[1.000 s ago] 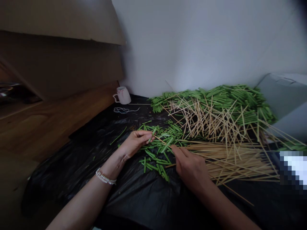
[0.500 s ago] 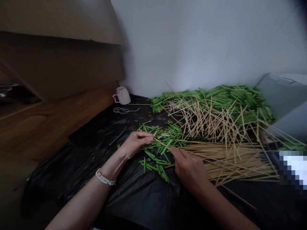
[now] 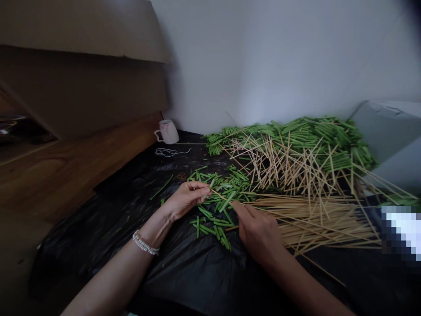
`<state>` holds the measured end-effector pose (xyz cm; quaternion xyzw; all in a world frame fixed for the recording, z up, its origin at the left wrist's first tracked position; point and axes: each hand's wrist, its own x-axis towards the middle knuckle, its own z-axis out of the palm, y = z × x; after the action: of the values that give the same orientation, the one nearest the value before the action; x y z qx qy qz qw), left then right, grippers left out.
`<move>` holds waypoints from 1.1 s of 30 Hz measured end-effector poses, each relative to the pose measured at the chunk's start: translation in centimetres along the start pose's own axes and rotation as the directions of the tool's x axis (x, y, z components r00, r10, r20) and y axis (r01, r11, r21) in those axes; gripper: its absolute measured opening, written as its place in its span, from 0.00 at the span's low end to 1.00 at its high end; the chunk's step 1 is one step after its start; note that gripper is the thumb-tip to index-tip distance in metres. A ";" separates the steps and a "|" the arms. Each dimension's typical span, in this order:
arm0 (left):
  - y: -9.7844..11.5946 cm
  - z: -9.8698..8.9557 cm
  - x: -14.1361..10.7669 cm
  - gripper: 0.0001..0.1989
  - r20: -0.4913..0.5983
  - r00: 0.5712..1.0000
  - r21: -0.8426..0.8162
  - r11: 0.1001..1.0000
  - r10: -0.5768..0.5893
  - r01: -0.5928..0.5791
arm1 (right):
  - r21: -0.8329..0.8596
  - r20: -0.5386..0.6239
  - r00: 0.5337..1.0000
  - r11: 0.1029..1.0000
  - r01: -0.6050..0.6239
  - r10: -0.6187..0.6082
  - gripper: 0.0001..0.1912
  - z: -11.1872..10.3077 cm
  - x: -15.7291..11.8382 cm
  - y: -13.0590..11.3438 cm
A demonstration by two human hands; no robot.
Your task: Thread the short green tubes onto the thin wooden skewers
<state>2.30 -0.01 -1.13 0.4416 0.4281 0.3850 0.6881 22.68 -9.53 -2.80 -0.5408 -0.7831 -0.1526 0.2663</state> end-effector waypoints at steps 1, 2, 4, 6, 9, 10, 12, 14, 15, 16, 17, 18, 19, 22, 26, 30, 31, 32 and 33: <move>-0.1 0.2 -0.1 0.13 0.023 1.000 0.031 1.000 0.004 -0.005 | 0.001 0.008 1.000 1.000 0.003 -0.003 0.18 0.0 0.0 -0.1; -0.3 0.4 -0.2 0.13 0.052 0.999 0.073 0.997 0.010 -0.013 | 0.002 0.019 1.000 1.000 0.009 -0.009 0.19 0.0 0.0 -0.2; -0.6 0.9 -0.3 0.12 0.113 0.993 0.146 0.989 0.016 -0.033 | 0.004 0.036 0.999 1.000 0.018 -0.018 0.20 0.0 0.0 -0.4; -0.8 1.2 -0.3 0.11 0.154 0.988 0.181 0.982 0.031 -0.058 | 0.000 0.037 0.999 1.000 0.020 -0.020 0.20 -0.1 0.1 -0.4; -0.5 1.0 -0.3 0.12 0.147 0.984 0.247 0.959 0.105 -0.139 | -0.017 -0.004 1.000 1.000 0.015 -0.015 0.20 -0.4 0.3 0.0; -0.2 0.7 -0.3 0.13 0.118 0.982 0.289 0.941 0.146 -0.174 | -0.025 -0.024 1.000 1.000 0.009 -0.010 0.19 -0.6 0.4 0.2; 0.5 -0.1 -0.2 0.14 0.026 0.970 0.389 0.892 0.240 -0.231 | -0.043 -0.056 0.998 0.999 -0.012 0.009 0.18 -0.7 0.5 0.7; 1.2 -1.1 -0.1 0.15 -0.051 0.945 0.500 0.827 0.324 -0.257 | -0.060 -0.072 0.997 0.998 -0.024 0.019 0.18 -0.8 0.5 1.1; 1.5 -1.6 -0.1 0.15 -0.056 0.936 0.557 0.789 0.348 -0.260 | -0.065 -0.074 0.997 0.998 -0.023 0.018 0.18 -0.8 0.5 1.2; 1.7 -2.1 0.0 0.15 -0.032 0.936 0.605 0.752 0.351 -0.262 | -0.067 -0.070 0.997 0.998 -0.020 0.015 0.17 -0.7 0.5 1.2; 1.8 -2.6 0.0 0.15 0.013 0.943 0.650 0.714 0.334 -0.262 | -0.067 -0.063 0.998 0.998 -0.018 0.013 0.17 -0.7 0.5 1.2; 1.8 -3.0 0.1 0.15 0.070 0.950 0.691 0.672 0.305 -0.267 | -0.065 -0.055 0.998 0.998 -0.016 0.013 0.17 -0.7 0.5 1.2; 1.8 -3.4 0.2 0.14 0.131 0.954 0.725 0.630 0.271 -0.278 | -0.063 -0.049 0.999 0.998 -0.016 0.013 0.17 -0.6 0.5 1.2; 1.5 -4.0 0.4 0.11 0.249 0.946 0.802 0.504 0.207 -0.321 | -0.066 -0.053 0.998 0.998 -0.017 0.014 0.17 -0.6 0.5 1.1; 1.3 -3.9 0.4 0.08 0.287 0.933 0.874 0.340 0.215 -0.347 | -0.059 -0.045 0.999 0.998 -0.017 0.014 0.17 -0.5 0.5 1.1; 1.5 -3.2 0.0 0.07 0.333 0.927 0.908 0.208 0.171 -0.364 | -0.061 -0.053 0.999 0.998 -0.010 0.007 0.16 -0.4 0.5 1.0; 1.6 -3.0 -0.2 0.08 0.339 0.926 0.913 0.181 0.169 -0.367 | -0.063 -0.056 0.998 0.998 -0.010 0.007 0.16 -0.4 0.5 1.0; 1.6 -2.8 -0.3 0.08 0.340 0.925 0.919 0.152 0.169 -0.365 | -0.062 -0.056 0.998 0.998 -0.011 0.008 0.16 -0.4 0.5 1.0; 1.5 -2.6 -0.5 0.08 0.336 0.926 0.926 0.122 0.172 -0.358 | -0.060 -0.054 0.999 0.998 -0.013 0.009 0.16 -0.4 0.5 1.0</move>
<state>-0.52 0.78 -0.22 0.8727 0.4361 0.1039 0.1937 23.57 -9.01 -2.26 -0.5486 -0.7678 -0.1892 0.2715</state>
